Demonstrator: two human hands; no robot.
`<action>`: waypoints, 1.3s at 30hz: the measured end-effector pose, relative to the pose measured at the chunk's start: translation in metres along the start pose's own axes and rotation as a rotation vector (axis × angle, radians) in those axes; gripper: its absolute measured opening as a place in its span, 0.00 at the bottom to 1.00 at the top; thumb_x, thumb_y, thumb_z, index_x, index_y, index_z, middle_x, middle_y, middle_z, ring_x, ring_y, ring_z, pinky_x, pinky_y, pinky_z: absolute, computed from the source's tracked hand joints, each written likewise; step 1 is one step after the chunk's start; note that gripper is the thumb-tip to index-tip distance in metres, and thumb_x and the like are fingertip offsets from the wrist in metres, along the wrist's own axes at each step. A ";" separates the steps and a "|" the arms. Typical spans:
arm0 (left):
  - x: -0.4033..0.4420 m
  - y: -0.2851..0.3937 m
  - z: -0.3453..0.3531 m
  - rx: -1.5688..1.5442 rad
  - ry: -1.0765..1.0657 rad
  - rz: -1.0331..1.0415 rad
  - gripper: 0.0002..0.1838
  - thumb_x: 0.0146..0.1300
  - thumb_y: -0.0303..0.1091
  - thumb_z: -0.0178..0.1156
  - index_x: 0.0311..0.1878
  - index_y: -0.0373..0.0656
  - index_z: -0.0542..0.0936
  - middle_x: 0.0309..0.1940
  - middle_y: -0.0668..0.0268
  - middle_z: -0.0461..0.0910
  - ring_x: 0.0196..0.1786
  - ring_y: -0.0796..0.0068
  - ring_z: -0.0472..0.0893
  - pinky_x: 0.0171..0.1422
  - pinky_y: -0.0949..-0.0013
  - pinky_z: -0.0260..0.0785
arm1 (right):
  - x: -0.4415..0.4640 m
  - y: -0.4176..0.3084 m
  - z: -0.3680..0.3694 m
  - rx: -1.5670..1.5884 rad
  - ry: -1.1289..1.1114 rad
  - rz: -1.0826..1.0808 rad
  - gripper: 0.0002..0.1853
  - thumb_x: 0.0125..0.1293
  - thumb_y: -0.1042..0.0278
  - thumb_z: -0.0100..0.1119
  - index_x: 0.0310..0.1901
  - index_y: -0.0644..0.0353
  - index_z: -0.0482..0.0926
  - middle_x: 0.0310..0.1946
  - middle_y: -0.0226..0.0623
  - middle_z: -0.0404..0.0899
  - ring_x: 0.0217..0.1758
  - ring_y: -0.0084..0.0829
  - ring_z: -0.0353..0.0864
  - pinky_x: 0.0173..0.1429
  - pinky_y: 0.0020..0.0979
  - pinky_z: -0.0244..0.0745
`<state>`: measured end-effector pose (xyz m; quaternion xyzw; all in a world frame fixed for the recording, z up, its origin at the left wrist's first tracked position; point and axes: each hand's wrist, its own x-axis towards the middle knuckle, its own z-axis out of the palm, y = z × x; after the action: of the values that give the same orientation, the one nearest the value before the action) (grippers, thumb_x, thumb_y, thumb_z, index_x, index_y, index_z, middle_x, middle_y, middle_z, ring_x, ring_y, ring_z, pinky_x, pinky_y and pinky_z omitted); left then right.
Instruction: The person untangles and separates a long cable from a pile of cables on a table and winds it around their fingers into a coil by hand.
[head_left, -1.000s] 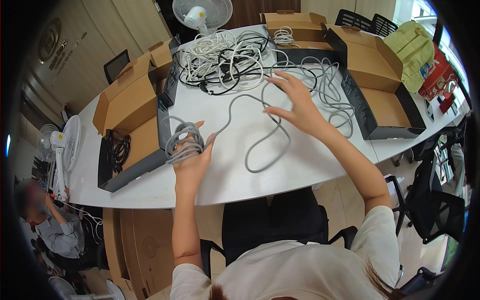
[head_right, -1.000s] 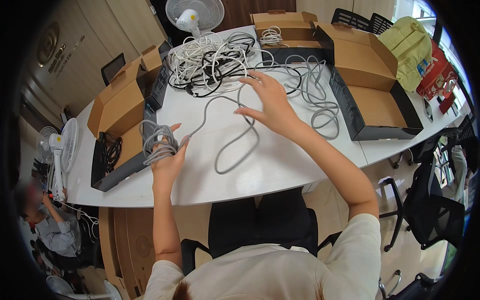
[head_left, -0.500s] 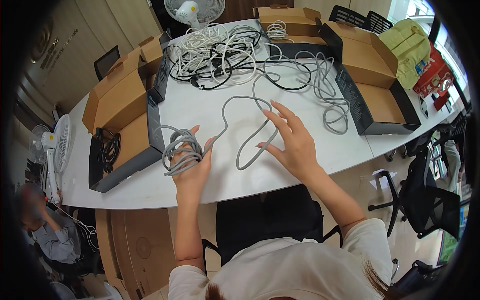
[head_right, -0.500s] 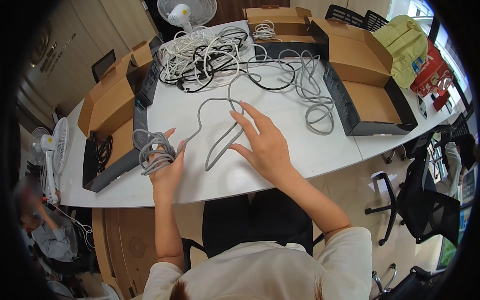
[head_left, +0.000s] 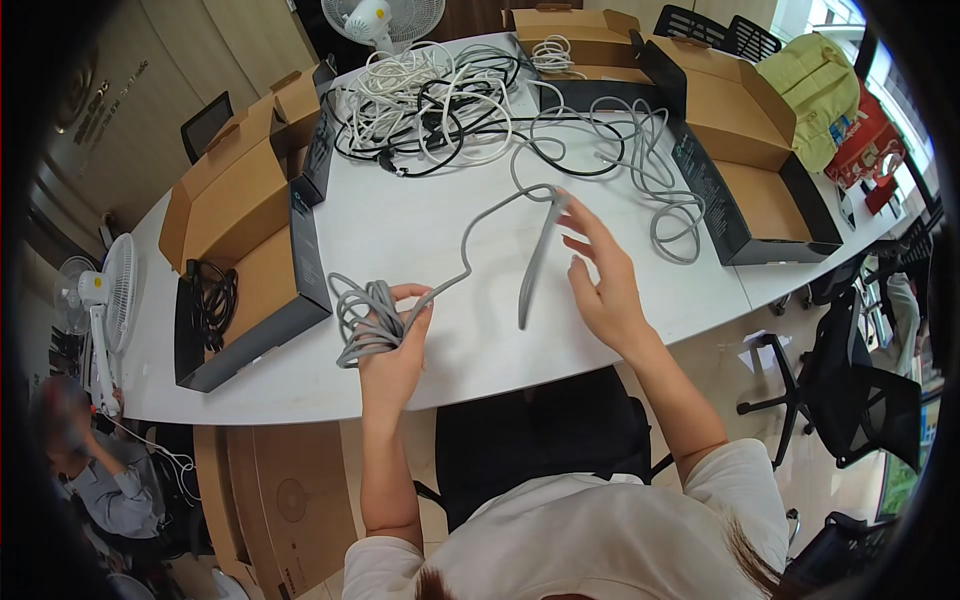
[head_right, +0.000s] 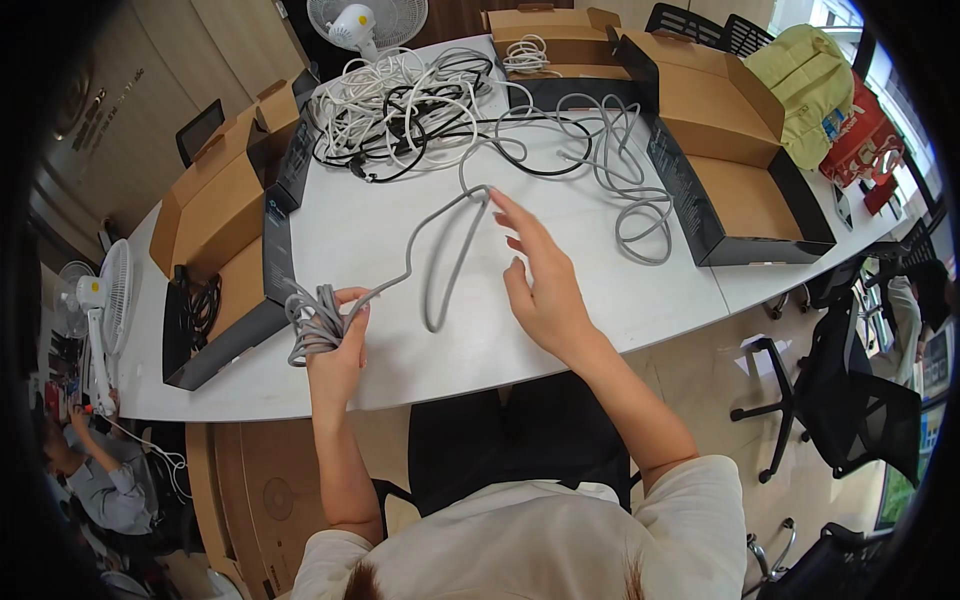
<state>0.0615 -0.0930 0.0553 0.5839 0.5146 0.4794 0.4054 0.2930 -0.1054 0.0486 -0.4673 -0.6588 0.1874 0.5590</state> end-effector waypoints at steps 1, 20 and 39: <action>0.000 -0.004 -0.002 -0.049 -0.062 0.005 0.07 0.64 0.34 0.60 0.38 0.40 0.78 0.09 0.77 0.61 0.13 0.89 0.58 0.18 0.78 0.49 | 0.002 -0.001 0.001 -0.076 -0.025 -0.054 0.34 0.56 0.85 0.47 0.67 0.57 0.60 0.64 0.43 0.64 0.63 0.43 0.69 0.64 0.36 0.66; -0.003 -0.020 -0.016 -1.660 -1.132 0.142 0.21 0.73 0.48 0.40 0.33 0.42 0.73 0.04 0.78 0.63 0.07 0.84 0.60 0.49 0.73 0.64 | 0.134 0.043 0.037 0.295 -0.471 0.186 0.17 0.69 0.57 0.52 0.32 0.61 0.81 0.17 0.26 0.72 0.22 0.17 0.69 0.27 0.22 0.64; 0.009 0.039 -0.114 -0.722 1.228 0.853 0.33 0.69 0.60 0.42 0.61 0.40 0.69 0.51 0.69 0.74 0.53 0.75 0.70 0.69 0.69 0.57 | 0.107 0.093 -0.011 -0.132 -0.570 0.035 0.16 0.71 0.60 0.47 0.28 0.62 0.72 0.19 0.28 0.65 0.25 0.20 0.60 0.32 0.25 0.58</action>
<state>-0.0416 -0.0916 0.1182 0.1974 0.1931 0.9611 -0.0017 0.3478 0.0258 0.0402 -0.4427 -0.7917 0.2775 0.3165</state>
